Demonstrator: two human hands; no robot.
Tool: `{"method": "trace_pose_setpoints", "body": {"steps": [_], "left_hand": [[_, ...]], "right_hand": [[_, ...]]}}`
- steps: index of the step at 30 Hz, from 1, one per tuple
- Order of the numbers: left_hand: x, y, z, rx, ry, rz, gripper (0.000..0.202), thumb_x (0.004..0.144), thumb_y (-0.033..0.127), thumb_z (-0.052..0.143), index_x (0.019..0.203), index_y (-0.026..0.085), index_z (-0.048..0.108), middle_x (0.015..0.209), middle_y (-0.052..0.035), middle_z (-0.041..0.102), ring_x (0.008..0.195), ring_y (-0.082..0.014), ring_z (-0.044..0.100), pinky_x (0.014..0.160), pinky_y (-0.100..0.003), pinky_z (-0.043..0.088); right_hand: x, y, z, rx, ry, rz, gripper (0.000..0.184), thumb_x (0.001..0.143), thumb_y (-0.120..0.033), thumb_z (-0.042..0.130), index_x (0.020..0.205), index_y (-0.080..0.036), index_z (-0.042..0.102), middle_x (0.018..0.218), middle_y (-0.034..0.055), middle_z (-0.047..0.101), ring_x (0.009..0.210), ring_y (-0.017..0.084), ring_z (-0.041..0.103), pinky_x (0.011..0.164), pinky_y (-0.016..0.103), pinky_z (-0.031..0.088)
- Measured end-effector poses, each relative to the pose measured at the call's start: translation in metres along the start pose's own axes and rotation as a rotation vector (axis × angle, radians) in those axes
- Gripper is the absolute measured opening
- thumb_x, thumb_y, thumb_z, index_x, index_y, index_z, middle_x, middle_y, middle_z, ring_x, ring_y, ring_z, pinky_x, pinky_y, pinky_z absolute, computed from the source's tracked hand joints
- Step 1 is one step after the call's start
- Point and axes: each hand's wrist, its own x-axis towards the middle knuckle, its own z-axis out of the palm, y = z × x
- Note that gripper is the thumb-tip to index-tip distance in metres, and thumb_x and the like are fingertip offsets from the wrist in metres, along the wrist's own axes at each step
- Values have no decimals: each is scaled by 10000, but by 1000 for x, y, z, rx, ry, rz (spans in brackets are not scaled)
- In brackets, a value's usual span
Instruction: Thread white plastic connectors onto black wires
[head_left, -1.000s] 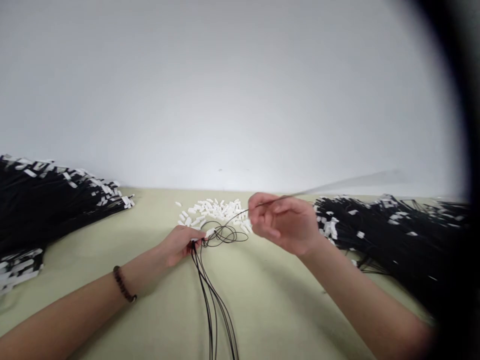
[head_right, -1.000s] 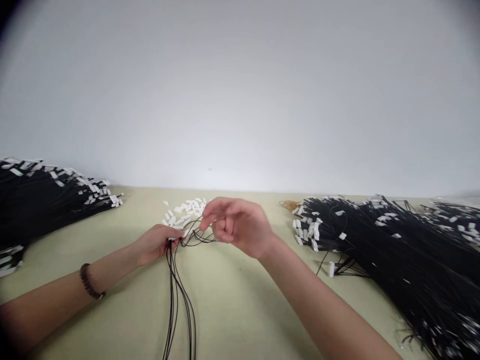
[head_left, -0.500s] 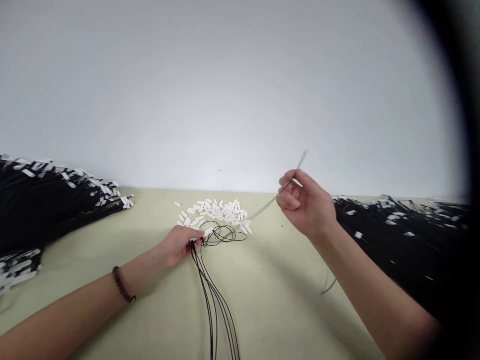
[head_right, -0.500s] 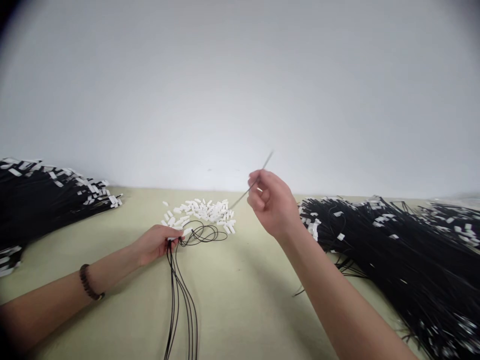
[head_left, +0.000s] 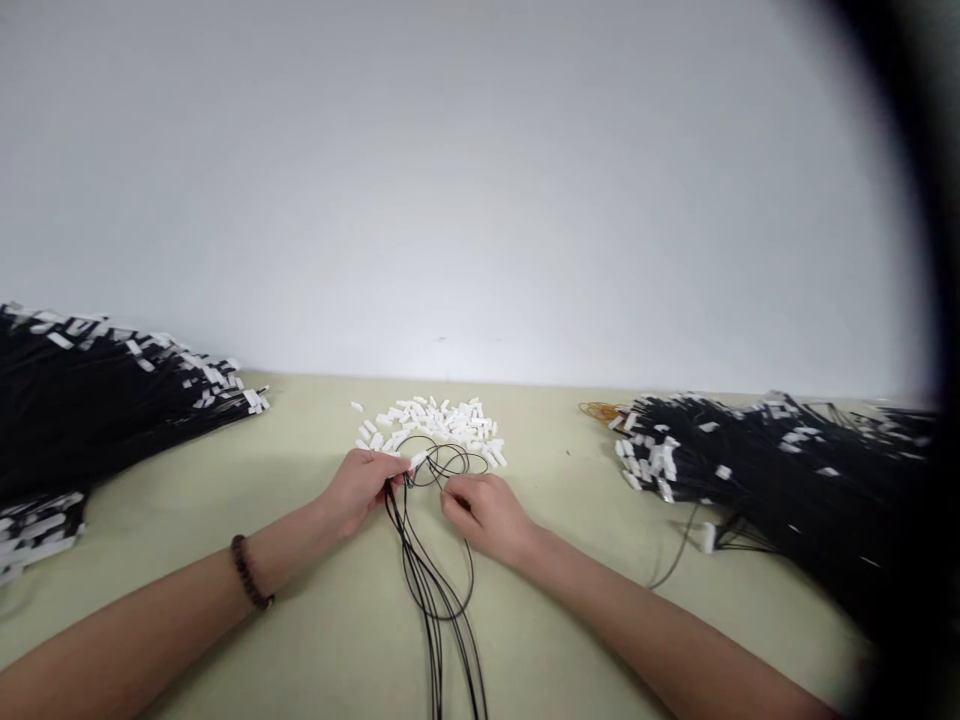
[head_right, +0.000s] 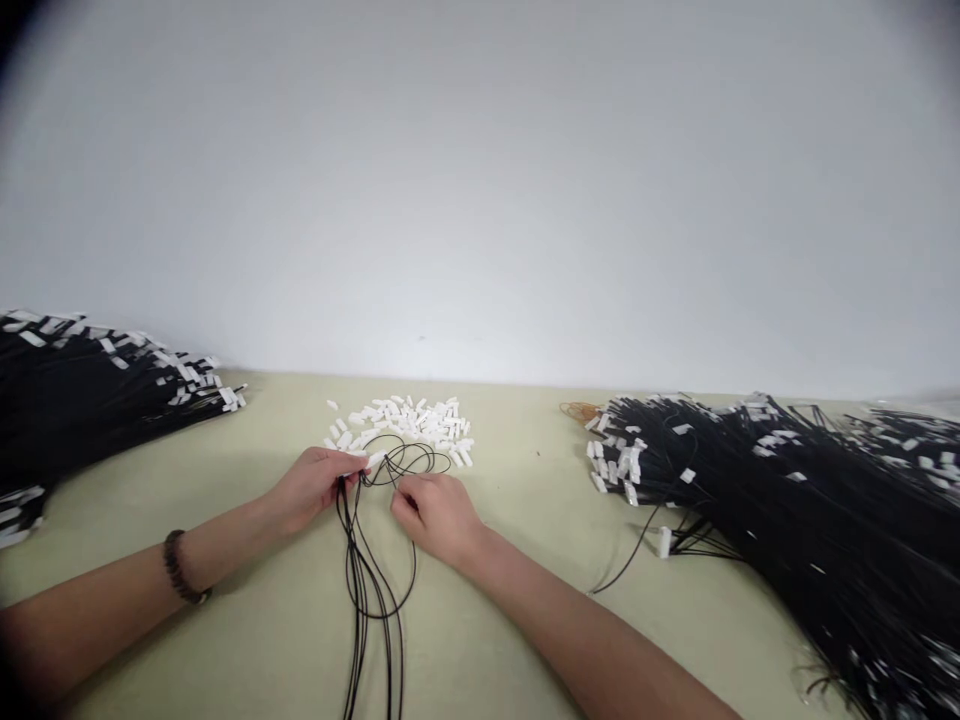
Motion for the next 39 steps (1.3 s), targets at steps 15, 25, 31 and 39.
{"method": "trace_pose_setpoints", "body": {"steps": [15, 25, 31, 39], "left_hand": [[0, -1, -1, 45, -21, 8, 302, 618, 394, 618, 695, 103, 631, 594, -7, 455, 555, -96, 403, 528, -216, 309], [-1, -2, -1, 80, -16, 39, 308, 605, 411, 625, 669, 110, 632, 568, 0, 469, 526, -89, 403, 509, -221, 293], [-1, -2, -1, 113, -30, 53, 316, 618, 428, 616, 659, 115, 636, 557, -5, 465, 522, -90, 403, 502, -212, 295], [1, -4, -2, 112, -39, 51, 318, 631, 422, 613, 690, 110, 638, 564, -1, 447, 526, -85, 390, 492, -203, 283]], "right_hand": [[1, 1, 1, 55, 29, 26, 212, 807, -173, 365, 598, -150, 393, 583, -2, 458, 553, 86, 393, 543, 199, 253], [1, 1, 2, 23, 27, 37, 210, 813, -174, 351, 609, -151, 394, 594, 0, 476, 572, 88, 425, 559, 199, 272], [-2, 1, 6, 0, 84, 29, 148, 740, -148, 415, 592, -149, 407, 586, -11, 476, 553, 76, 401, 539, 196, 248], [-3, 0, 7, 0, 128, 34, 137, 708, -147, 432, 574, -148, 404, 569, -18, 465, 536, 68, 379, 523, 196, 225]]}}
